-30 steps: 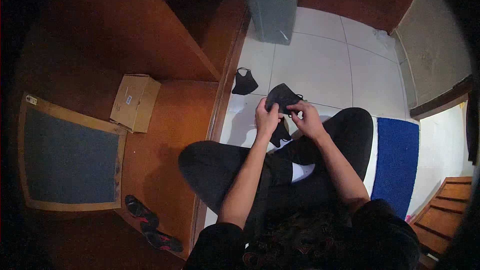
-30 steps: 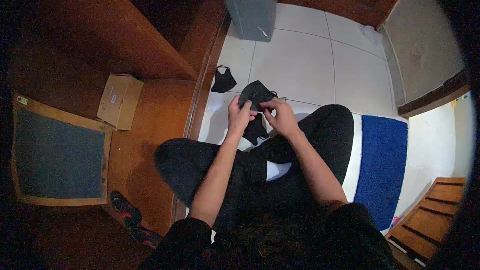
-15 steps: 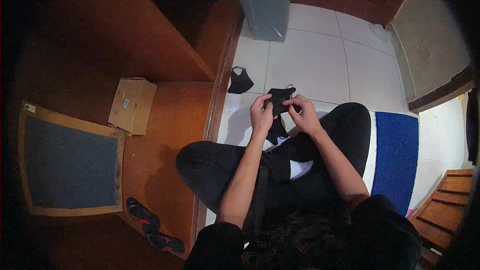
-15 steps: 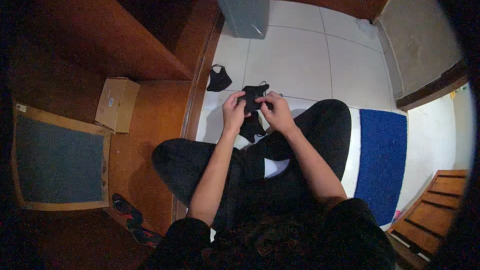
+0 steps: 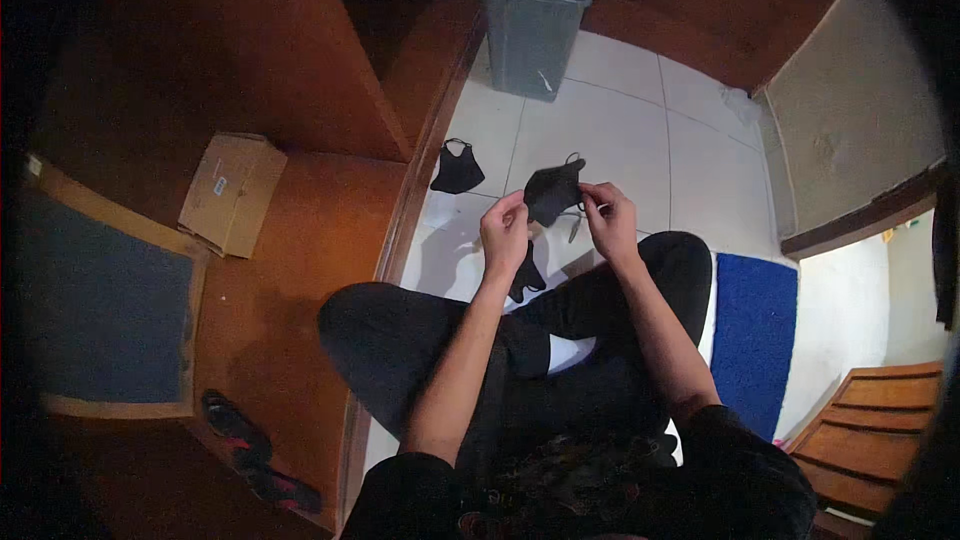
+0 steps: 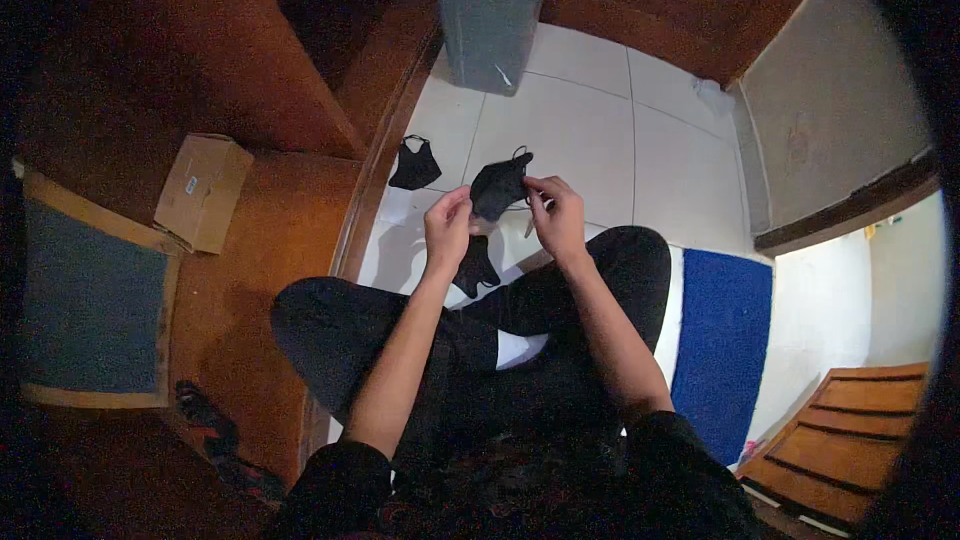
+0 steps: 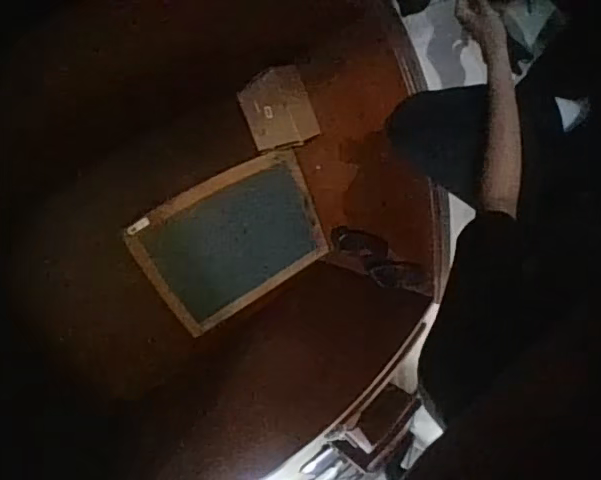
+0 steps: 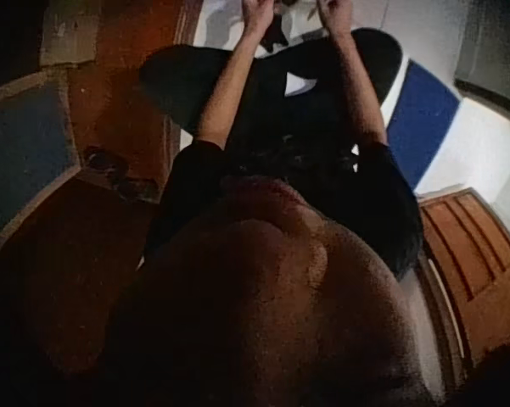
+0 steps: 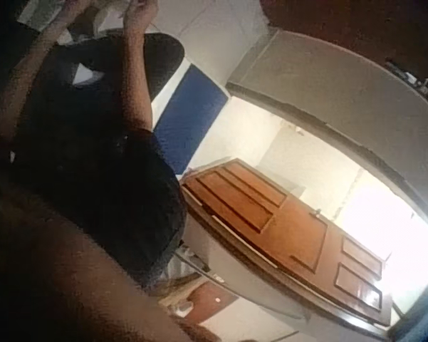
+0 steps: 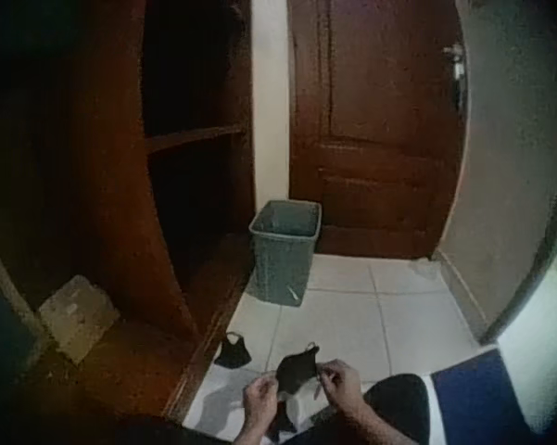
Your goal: Repairing or assembling a black face mask while sitting on the floor.
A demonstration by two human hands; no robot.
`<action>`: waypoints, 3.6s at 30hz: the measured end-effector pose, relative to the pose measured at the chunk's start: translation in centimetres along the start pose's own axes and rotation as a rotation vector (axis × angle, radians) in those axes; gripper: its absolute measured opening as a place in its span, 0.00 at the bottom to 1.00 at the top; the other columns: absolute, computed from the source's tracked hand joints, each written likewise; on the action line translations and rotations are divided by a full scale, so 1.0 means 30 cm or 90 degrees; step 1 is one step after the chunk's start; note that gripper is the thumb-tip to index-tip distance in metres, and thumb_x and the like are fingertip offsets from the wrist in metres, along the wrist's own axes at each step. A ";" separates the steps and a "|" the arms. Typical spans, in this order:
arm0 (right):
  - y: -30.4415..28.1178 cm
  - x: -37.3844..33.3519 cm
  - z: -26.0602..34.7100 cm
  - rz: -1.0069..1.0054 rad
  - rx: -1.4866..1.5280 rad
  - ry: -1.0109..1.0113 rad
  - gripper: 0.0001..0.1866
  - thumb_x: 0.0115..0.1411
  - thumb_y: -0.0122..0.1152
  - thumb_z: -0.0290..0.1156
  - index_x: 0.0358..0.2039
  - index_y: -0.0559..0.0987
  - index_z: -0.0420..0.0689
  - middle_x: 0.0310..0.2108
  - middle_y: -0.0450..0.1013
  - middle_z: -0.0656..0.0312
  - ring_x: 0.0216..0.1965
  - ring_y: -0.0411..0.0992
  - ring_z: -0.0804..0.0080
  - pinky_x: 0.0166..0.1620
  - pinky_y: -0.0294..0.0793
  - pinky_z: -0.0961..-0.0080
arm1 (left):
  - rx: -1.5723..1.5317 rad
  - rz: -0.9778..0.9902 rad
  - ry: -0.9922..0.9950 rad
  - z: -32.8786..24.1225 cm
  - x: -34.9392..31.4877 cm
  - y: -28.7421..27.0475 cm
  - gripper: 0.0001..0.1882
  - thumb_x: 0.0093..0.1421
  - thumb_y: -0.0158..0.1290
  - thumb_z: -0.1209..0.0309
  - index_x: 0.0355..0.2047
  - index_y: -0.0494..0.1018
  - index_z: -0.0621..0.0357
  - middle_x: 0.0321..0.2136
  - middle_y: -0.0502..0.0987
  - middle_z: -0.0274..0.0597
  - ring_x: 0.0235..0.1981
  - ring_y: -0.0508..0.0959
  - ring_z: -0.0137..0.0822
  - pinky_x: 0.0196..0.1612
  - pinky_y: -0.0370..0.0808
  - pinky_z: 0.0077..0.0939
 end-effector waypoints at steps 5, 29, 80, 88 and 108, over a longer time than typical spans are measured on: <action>-0.028 0.118 0.036 0.001 0.002 -0.033 0.11 0.54 0.53 0.21 0.38 0.78 0.39 0.32 0.74 0.55 0.29 0.73 0.71 0.29 0.71 0.80 | -0.076 0.021 -0.019 -0.028 -0.006 0.010 0.18 0.59 0.48 0.71 0.49 0.67 0.65 0.38 0.75 0.44 0.32 0.76 0.29 0.28 0.73 0.18; -0.105 0.820 0.282 -0.063 -0.497 -0.442 0.31 0.51 0.55 0.36 0.55 0.64 0.38 0.56 0.61 0.49 0.58 0.57 0.46 0.58 0.56 0.53 | -0.063 -0.031 0.037 -0.057 0.004 0.009 0.22 0.57 0.51 0.72 0.51 0.60 0.62 0.32 0.75 0.43 0.26 0.75 0.28 0.25 0.73 0.20; 0.103 0.261 -0.514 0.160 -0.285 -0.030 0.28 0.49 0.62 0.43 0.49 0.70 0.45 0.49 0.65 0.42 0.53 0.62 0.50 0.56 0.61 0.61 | 0.501 0.394 -0.066 0.044 -0.130 0.092 0.29 0.54 0.52 0.58 0.53 0.62 0.58 0.41 0.73 0.59 0.45 0.73 0.52 0.49 0.69 0.38; 0.225 0.100 -0.534 0.675 -0.391 0.281 0.30 0.39 0.70 0.50 0.39 0.76 0.45 0.26 0.75 0.53 0.28 0.76 0.68 0.24 0.77 0.71 | 0.558 0.446 -0.108 0.086 -0.151 0.088 0.29 0.54 0.52 0.58 0.53 0.62 0.59 0.41 0.74 0.58 0.45 0.74 0.51 0.48 0.69 0.38; 0.396 0.084 -0.503 0.586 -0.447 0.068 0.12 0.39 0.63 0.33 0.28 0.80 0.43 0.29 0.77 0.53 0.31 0.76 0.57 0.35 0.75 0.66 | 0.578 0.463 -0.111 0.124 -0.147 0.073 0.29 0.53 0.53 0.58 0.52 0.63 0.58 0.43 0.72 0.56 0.46 0.72 0.50 0.49 0.68 0.37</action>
Point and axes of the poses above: each hand's wrist, its own x-axis towards the middle knuckle, its own y-axis out of the palm, z = x × y, the point moved 7 cm from there along x, towards the middle knuckle
